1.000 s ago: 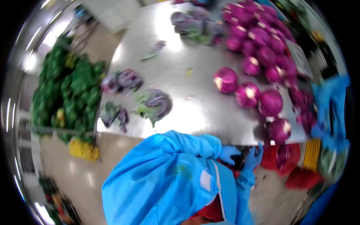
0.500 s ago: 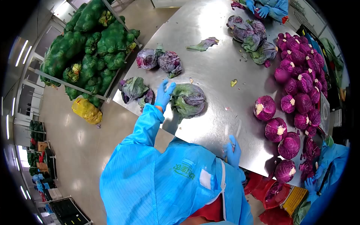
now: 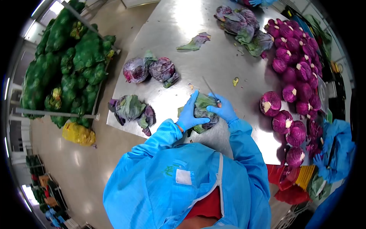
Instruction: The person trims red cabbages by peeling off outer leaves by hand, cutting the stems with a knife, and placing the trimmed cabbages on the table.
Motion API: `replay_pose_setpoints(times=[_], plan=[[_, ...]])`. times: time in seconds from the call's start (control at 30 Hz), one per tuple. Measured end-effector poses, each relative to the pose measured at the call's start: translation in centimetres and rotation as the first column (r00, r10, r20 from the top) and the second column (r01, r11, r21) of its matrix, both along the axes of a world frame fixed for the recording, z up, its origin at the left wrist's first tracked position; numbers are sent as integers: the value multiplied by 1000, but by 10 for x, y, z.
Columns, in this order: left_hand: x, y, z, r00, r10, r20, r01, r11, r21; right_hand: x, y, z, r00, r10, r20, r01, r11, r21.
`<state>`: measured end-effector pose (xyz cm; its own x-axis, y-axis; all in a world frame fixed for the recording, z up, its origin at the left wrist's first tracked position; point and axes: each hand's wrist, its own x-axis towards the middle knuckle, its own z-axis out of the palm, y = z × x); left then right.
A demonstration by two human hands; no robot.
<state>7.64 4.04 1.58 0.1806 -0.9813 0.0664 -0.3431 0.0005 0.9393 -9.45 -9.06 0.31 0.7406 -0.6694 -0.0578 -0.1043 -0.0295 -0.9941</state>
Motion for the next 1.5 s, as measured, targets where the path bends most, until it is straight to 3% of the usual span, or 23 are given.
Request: replay_pose_setpoints(times=[0.13, 0.2, 0.23, 0.33, 0.43, 0.53, 0.57, 0.63, 0.7, 0.77, 0.83, 0.9, 1.0, 1.03, 1.07, 1.1, 1.2, 1.27, 1.37, 1.4, 1.43, 1.47, 1.5], plan=[[2, 4, -7, 996, -85, 37, 86, 996, -37, -17, 11, -37, 896, -423, -136, 386, 892, -234], [-1, 11, -14, 992, -122, 45, 123, 992, -19, -28, 20, -29, 827, -559, -57, 551, 827, -113], [-4, 17, -18, 987, -151, -45, 152, 988, 12, -33, 27, -23, 781, -624, -26, 623, 781, -51], [-22, 23, -29, 978, -186, -96, 186, 983, -15, -51, 48, -14, 749, -656, 89, 660, 730, -179], [-41, 11, -18, 940, -296, 172, 304, 953, -19, -67, 65, 14, 752, -658, 32, 616, 686, -387], [-66, -10, 6, 818, -448, 360, 468, 883, 36, -87, 81, 47, 715, -692, -100, 635, 703, -321], [-81, -12, 25, 813, -404, 419, 472, 879, -67, -96, 83, 53, 702, -709, -64, 665, 685, -296], [-103, -24, 0, 668, -541, 510, 519, 831, 201, -109, 92, 55, 690, -724, 1, 707, 673, -218], [-118, -30, -18, 569, -600, 562, 527, 791, 311, -122, 101, 43, 601, -798, 36, 780, 577, -240], [-140, -32, -18, 537, -589, 604, 565, 783, 261, -145, 105, 27, 516, -856, -4, 841, 508, -189], [-154, -35, -24, 546, -578, 607, 618, 766, 175, -163, 114, 51, 337, -942, -13, 925, 333, -181], [-158, -34, -11, 582, -567, 583, 621, 772, 132, -185, 122, 49, 137, -990, 16, 986, 135, -102], [-155, -32, 35, 696, -514, 501, 567, 822, 56, -263, 133, -18, -114, -993, 26, 991, -112, 76], [-151, -32, 37, 760, -460, 460, 509, 861, 20, -286, 140, -15, -179, -971, 161, 973, -151, 172], [-146, -37, 19, 802, -473, 364, 500, 866, 24, -308, 152, -11, -250, -959, 133, 953, -219, 209], [-139, -44, -18, 837, -478, 266, 487, 873, 35, -326, 168, -2, -243, -964, 111, 970, -240, 44], [-130, -52, -50, 873, -447, 194, 448, 893, 41, -409, 219, -39, -269, -957, -107, 918, -222, -330], [-138, -47, -40, 881, -401, 251, 402, 914, 50, -433, 244, -41, -184, -974, -129, 773, -63, -631], [-148, -43, -26, 836, -345, 427, 361, 931, 47, -392, 230, 13, -105, -964, -245, 775, 75, -628], [-150, -42, -20, 808, -328, 489, 353, 935, 43, -373, 216, 11, 25, -993, -114, 861, 80, -503], [-153, -42, -8, 779, -314, 543, 351, 936, 38, -344, 192, 47, 315, -931, -185, 913, 350, -209], [-157, -41, 6, 773, -315, 551, 341, 938, 58, -326, 190, 11, 236, -942, -239, 905, 302, -298], [-160, -40, 20, 767, -317, 558, 332, 940, 78, -302, 181, -5, 411, -912, -23, 911, 411, -26]])
